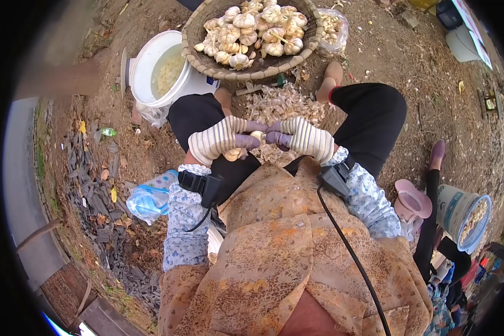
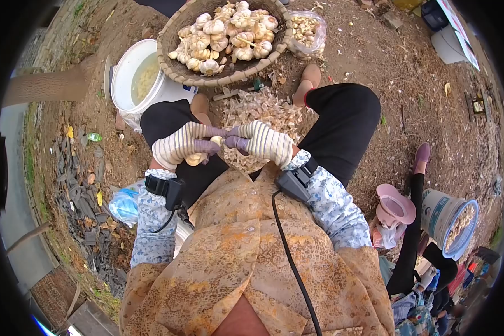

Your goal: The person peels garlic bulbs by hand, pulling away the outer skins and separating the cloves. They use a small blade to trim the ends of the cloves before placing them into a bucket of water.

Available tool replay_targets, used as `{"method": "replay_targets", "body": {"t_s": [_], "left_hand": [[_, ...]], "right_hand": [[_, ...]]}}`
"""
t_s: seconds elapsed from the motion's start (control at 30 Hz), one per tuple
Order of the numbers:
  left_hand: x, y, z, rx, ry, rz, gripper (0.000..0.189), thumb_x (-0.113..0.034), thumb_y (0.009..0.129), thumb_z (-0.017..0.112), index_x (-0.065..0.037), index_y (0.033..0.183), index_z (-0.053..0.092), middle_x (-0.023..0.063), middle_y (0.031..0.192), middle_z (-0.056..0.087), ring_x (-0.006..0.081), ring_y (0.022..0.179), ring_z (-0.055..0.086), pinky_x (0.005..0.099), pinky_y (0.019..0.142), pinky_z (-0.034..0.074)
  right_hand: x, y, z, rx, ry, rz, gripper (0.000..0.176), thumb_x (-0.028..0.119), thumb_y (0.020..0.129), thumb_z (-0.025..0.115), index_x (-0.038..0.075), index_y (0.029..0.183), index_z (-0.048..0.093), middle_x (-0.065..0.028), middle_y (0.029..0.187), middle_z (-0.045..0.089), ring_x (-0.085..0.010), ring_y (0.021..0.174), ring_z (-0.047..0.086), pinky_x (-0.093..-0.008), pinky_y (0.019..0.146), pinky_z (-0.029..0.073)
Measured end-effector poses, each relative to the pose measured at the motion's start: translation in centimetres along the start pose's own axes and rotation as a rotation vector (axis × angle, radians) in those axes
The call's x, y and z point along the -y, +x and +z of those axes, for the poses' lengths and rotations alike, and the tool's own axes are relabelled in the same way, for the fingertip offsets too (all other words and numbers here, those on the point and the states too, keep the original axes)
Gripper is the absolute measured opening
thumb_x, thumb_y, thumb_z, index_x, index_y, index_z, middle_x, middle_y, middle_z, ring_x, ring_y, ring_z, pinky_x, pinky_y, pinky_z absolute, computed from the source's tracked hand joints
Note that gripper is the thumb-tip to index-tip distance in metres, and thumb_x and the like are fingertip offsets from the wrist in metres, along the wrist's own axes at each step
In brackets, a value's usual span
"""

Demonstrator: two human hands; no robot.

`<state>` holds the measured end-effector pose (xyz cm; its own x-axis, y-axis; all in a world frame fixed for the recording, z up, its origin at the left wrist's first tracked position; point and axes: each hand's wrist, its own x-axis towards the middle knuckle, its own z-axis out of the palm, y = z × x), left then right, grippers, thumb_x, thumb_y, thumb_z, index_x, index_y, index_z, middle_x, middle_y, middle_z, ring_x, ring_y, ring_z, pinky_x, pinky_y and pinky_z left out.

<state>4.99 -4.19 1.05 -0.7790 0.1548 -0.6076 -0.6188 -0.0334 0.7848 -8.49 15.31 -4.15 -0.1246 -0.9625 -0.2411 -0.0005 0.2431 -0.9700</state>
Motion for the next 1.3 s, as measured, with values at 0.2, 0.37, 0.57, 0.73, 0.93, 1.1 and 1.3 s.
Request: {"method": "replay_targets", "body": {"t_s": [0.2, 0.37, 0.57, 0.73, 0.93, 1.1, 1.3], "left_hand": [[-0.3, -0.3, 0.0, -0.034, -0.031, 0.045, 0.042, -0.012, 0.086, 0.068, 0.001, 0.125, 0.061, 0.0036, 0.081, 0.066, 0.0095, 0.060, 0.060, 0.0216, 0.056, 0.049], [1.0, 0.7, 1.5, -0.239, -0.109, 0.311, 0.042, -0.017, 0.087, 0.071, -0.001, 0.125, 0.061, 0.0087, 0.090, 0.069, 0.0127, 0.070, 0.064, 0.0225, 0.057, 0.052], [2.6, 1.2, 1.5, -0.276, -0.363, 0.382, 0.027, -0.017, 0.092, 0.065, -0.002, 0.114, 0.058, 0.0100, 0.092, 0.068, 0.0132, 0.068, 0.063, 0.0246, 0.059, 0.052], [2.5, 1.4, 1.7, -0.417, -0.349, 0.388, 0.025, -0.013, 0.094, 0.061, -0.002, 0.116, 0.057, 0.0084, 0.105, 0.066, 0.0105, 0.069, 0.061, 0.0237, 0.062, 0.052], [3.0, 3.4, 4.0, -0.438, -0.328, 0.499, 0.028, -0.008, 0.094, 0.059, -0.004, 0.122, 0.059, 0.0054, 0.109, 0.065, 0.0101, 0.083, 0.061, 0.0232, 0.067, 0.053], [3.5, 3.9, 4.3, -0.537, -0.219, 0.473, 0.027, -0.010, 0.093, 0.062, -0.003, 0.119, 0.063, 0.0040, 0.103, 0.065, 0.0101, 0.084, 0.061, 0.0228, 0.068, 0.053], [3.6, 4.1, 4.1, -0.305, -0.635, 0.342, 0.051, -0.035, 0.094, 0.061, 0.004, 0.127, 0.054, 0.0084, 0.089, 0.064, 0.0137, 0.061, 0.061, 0.0240, 0.051, 0.049]], "right_hand": [[0.1, -0.3, 0.4, 0.004, 0.299, 0.043, 0.032, 0.033, 0.095, 0.062, 0.003, 0.103, 0.070, 0.0009, 0.066, 0.058, -0.0075, 0.060, 0.049, -0.0253, 0.056, 0.041], [0.3, -0.5, 0.4, -0.047, 0.416, 0.000, 0.035, 0.035, 0.098, 0.057, 0.003, 0.096, 0.069, 0.0038, 0.063, 0.052, -0.0047, 0.054, 0.041, -0.0214, 0.049, 0.031], [0.3, -1.0, 0.0, -0.118, 0.770, 0.126, 0.039, 0.040, 0.096, 0.058, 0.002, 0.100, 0.067, 0.0038, 0.065, 0.055, -0.0023, 0.047, 0.038, -0.0182, 0.043, 0.025], [-0.4, -0.9, -0.7, -0.203, 0.925, 0.159, 0.037, 0.039, 0.094, 0.062, 0.002, 0.098, 0.066, 0.0014, 0.066, 0.057, -0.0029, 0.044, 0.039, -0.0187, 0.041, 0.028], [0.3, 1.0, 0.3, -0.220, 0.813, 0.060, 0.021, 0.020, 0.091, 0.065, 0.000, 0.098, 0.063, -0.0029, 0.069, 0.062, -0.0028, 0.044, 0.043, -0.0183, 0.039, 0.030], [-0.1, 0.6, -0.1, -0.279, 0.842, 0.097, 0.014, 0.015, 0.088, 0.066, 0.002, 0.093, 0.063, -0.0024, 0.069, 0.061, -0.0032, 0.045, 0.043, -0.0176, 0.039, 0.029], [0.0, 0.9, -0.1, -0.319, 0.798, 0.074, 0.011, 0.014, 0.088, 0.065, 0.004, 0.085, 0.063, -0.0017, 0.066, 0.059, -0.0037, 0.045, 0.044, -0.0174, 0.041, 0.030]]}}
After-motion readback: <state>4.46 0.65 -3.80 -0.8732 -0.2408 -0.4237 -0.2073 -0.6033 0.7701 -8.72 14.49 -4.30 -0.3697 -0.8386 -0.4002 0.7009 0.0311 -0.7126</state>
